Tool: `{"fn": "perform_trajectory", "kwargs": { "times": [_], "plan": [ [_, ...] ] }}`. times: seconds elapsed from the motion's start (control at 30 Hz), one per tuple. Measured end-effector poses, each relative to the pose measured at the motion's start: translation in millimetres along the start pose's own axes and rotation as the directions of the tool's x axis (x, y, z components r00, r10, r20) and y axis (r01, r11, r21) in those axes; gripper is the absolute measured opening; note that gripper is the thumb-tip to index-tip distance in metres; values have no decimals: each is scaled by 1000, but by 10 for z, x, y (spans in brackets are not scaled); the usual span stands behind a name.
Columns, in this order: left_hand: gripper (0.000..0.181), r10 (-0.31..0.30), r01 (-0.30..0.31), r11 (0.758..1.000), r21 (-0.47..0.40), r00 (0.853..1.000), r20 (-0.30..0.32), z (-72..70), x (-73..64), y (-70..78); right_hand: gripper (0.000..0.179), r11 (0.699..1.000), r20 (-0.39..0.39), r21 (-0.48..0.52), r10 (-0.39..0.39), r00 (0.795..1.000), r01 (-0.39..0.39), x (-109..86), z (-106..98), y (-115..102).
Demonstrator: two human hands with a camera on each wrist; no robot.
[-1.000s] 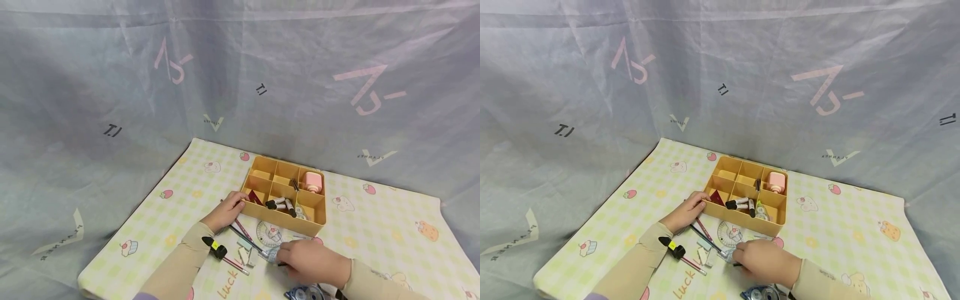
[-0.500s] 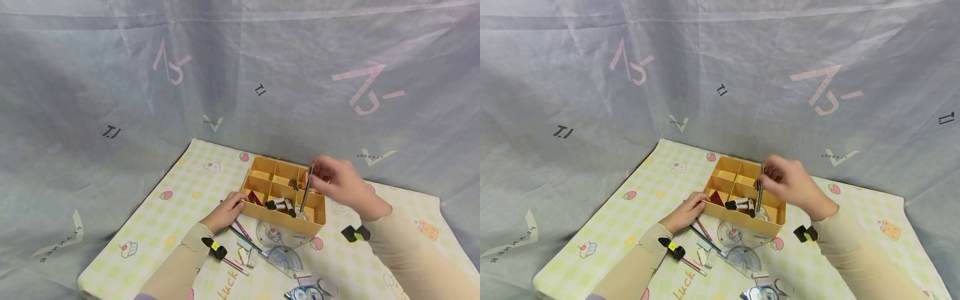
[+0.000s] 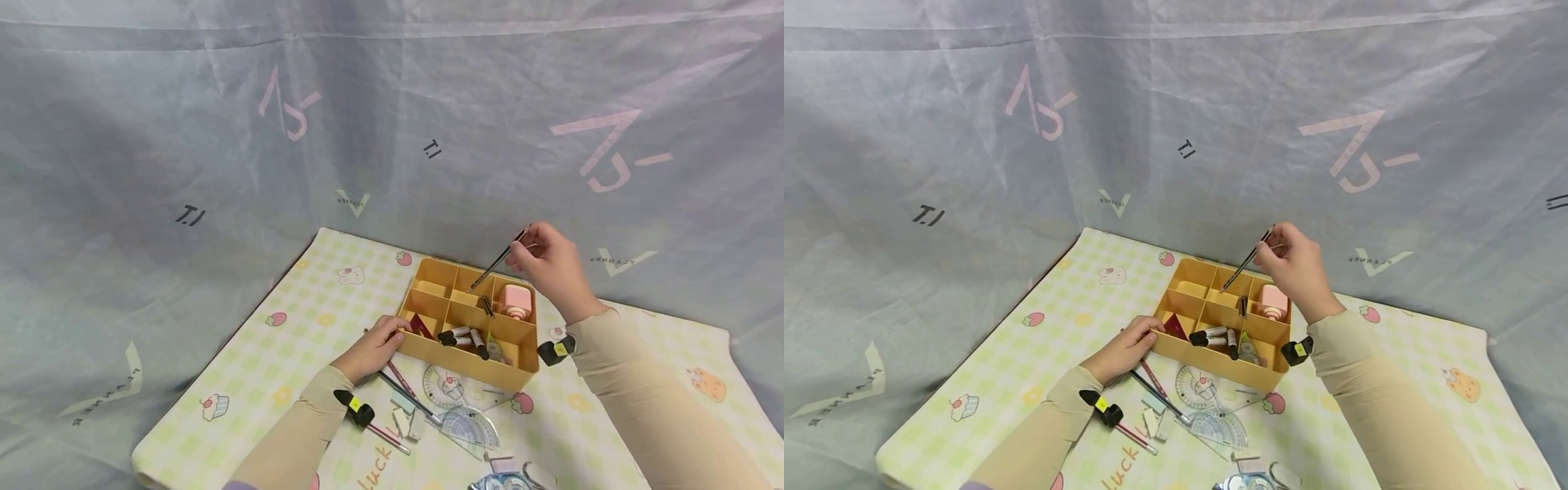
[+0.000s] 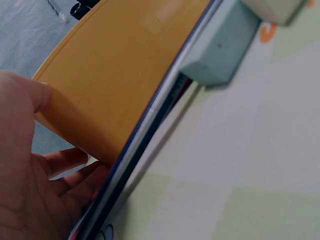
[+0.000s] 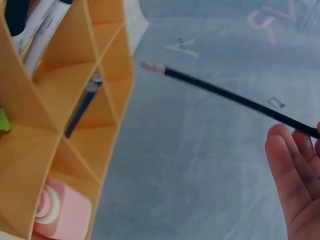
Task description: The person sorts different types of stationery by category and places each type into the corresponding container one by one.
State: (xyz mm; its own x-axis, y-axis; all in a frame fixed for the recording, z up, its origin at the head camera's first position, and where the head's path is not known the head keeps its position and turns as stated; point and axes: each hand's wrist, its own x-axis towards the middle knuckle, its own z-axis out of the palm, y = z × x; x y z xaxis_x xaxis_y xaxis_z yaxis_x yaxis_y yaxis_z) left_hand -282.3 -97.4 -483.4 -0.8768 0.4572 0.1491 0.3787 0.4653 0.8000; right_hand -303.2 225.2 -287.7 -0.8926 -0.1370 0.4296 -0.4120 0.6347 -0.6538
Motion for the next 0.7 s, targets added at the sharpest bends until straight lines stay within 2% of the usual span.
{"fn": "perform_trajectory", "kwargs": {
  "times": [0.17,0.27,0.53,0.7],
  "plan": [
    [23,-18,18,1000,-7,1000,6,-15,-6,23,17,993,17,-118,-7,1000,8,46,167,154],
    [22,-27,27,1000,-1,1000,9,-20,-8,29,15,984,42,-173,-34,999,41,51,279,233],
    [23,-6,6,1000,0,1000,12,-19,-7,20,12,960,135,-235,-121,983,150,8,519,354],
    [23,-10,10,1000,11,1000,5,-13,-5,15,9,935,209,-284,-155,966,212,-37,632,438]
  ]
}}
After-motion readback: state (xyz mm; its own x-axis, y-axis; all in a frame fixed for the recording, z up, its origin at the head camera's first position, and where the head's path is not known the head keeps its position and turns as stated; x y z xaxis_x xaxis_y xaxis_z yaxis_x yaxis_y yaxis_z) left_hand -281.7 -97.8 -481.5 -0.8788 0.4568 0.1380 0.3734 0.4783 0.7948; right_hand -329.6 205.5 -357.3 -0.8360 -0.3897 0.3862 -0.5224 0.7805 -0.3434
